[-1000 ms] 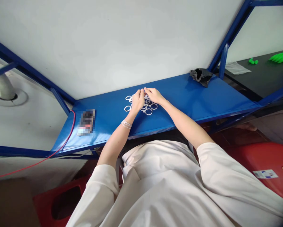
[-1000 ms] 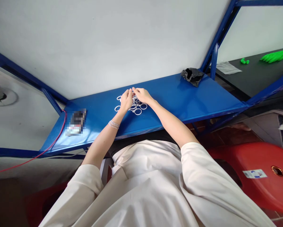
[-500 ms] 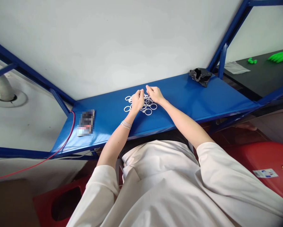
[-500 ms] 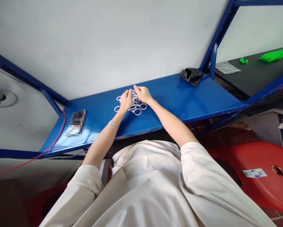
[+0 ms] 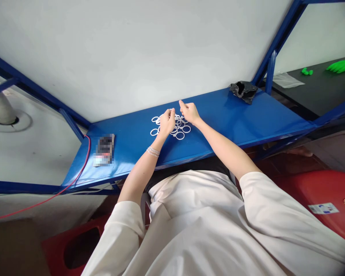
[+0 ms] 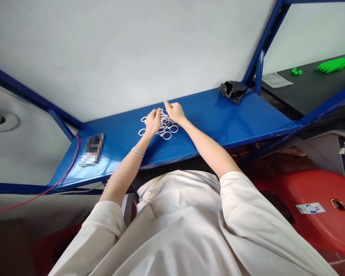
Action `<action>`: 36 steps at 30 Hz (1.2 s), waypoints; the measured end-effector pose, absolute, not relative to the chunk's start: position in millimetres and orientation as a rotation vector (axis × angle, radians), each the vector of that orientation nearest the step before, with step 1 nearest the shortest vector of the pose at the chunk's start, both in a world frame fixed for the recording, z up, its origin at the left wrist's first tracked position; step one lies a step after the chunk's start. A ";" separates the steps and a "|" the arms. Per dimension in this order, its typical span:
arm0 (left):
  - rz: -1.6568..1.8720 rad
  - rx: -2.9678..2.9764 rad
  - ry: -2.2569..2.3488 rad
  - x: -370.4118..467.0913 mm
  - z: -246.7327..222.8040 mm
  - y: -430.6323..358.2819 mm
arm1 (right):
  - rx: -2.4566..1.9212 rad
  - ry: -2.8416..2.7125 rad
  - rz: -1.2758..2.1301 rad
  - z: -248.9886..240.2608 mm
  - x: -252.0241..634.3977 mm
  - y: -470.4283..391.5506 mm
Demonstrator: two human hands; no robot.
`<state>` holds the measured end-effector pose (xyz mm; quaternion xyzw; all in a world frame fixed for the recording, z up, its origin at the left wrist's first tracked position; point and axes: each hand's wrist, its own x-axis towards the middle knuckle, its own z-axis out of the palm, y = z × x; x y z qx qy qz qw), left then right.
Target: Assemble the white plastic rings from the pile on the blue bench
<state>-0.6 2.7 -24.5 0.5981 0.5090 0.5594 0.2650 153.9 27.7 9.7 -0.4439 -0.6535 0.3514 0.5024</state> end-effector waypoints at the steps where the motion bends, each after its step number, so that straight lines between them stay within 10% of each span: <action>1: 1.507 1.610 1.396 -0.7 -24.4 2.6 | -1.082 -1.579 0.849 9.7 153.9 27.9; 36: 1.407 1.798 1.482 5.4 -17.6 -0.5 | -1.038 -1.713 0.777 -7.1 151.0 37.4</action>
